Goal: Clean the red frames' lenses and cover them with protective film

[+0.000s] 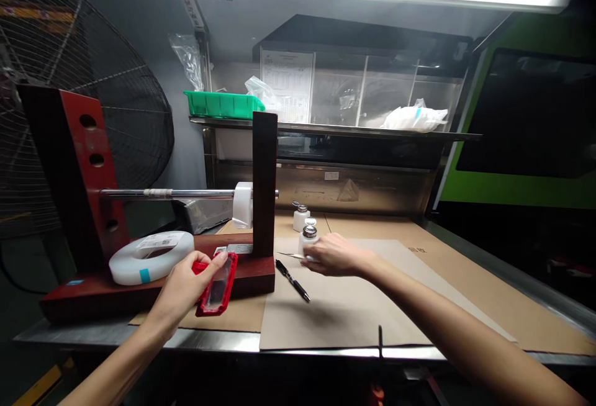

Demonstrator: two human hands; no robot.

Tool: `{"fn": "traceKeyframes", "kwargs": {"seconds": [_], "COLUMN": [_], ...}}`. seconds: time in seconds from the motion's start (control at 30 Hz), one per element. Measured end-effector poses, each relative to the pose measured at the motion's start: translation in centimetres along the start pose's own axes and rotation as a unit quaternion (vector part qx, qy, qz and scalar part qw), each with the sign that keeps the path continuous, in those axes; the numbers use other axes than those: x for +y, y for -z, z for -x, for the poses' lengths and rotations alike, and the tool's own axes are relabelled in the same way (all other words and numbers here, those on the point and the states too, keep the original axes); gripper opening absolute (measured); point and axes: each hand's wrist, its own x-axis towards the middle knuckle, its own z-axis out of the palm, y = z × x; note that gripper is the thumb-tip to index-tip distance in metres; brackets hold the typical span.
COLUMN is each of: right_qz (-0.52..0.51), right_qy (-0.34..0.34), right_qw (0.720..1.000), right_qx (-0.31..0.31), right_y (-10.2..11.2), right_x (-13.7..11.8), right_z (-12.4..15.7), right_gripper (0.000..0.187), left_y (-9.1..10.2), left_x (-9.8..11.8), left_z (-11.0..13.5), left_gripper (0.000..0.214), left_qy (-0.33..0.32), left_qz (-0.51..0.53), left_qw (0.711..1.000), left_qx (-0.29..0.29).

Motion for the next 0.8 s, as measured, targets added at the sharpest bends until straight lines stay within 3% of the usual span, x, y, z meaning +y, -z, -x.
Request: {"fn": "traceKeyframes", "kwargs": {"seconds": [0.17, 0.27, 0.4, 0.6, 0.8], "right_qz": [-0.024, -0.029, -0.051, -0.051, -0.025], "right_qy": [-0.053, -0.089, -0.093, 0.032, 0.069], "right_qw": [0.998, 0.995, 0.994, 0.987, 0.991], "right_qx": [-0.038, -0.028, 0.026, 0.149, 0.109], "right_y": [-4.3, -5.5, -4.2, -0.9, 0.3], "right_x": [1.3, 1.3, -0.7, -6.0, -8.0], "right_z": [4.2, 5.2, 5.3, 4.4, 4.0], "right_gripper": [0.03, 0.032, 0.03, 0.059, 0.061], "left_y": [0.2, 0.0, -0.8, -2.2, -2.4], "left_x": [0.1, 0.2, 0.9, 2.6, 3.4], "left_z": [1.3, 1.9, 2.9, 5.0, 7.0], "left_gripper": [0.043, 0.048, 0.048, 0.05, 0.048], "left_qy": [0.025, 0.024, 0.026, 0.01, -0.006], "left_qz": [0.04, 0.046, 0.041, 0.033, 0.04], "left_qw": [0.999, 0.999, 0.999, 0.998, 0.993], "left_qx": [0.002, 0.0, -0.02, -0.061, -0.11]}}
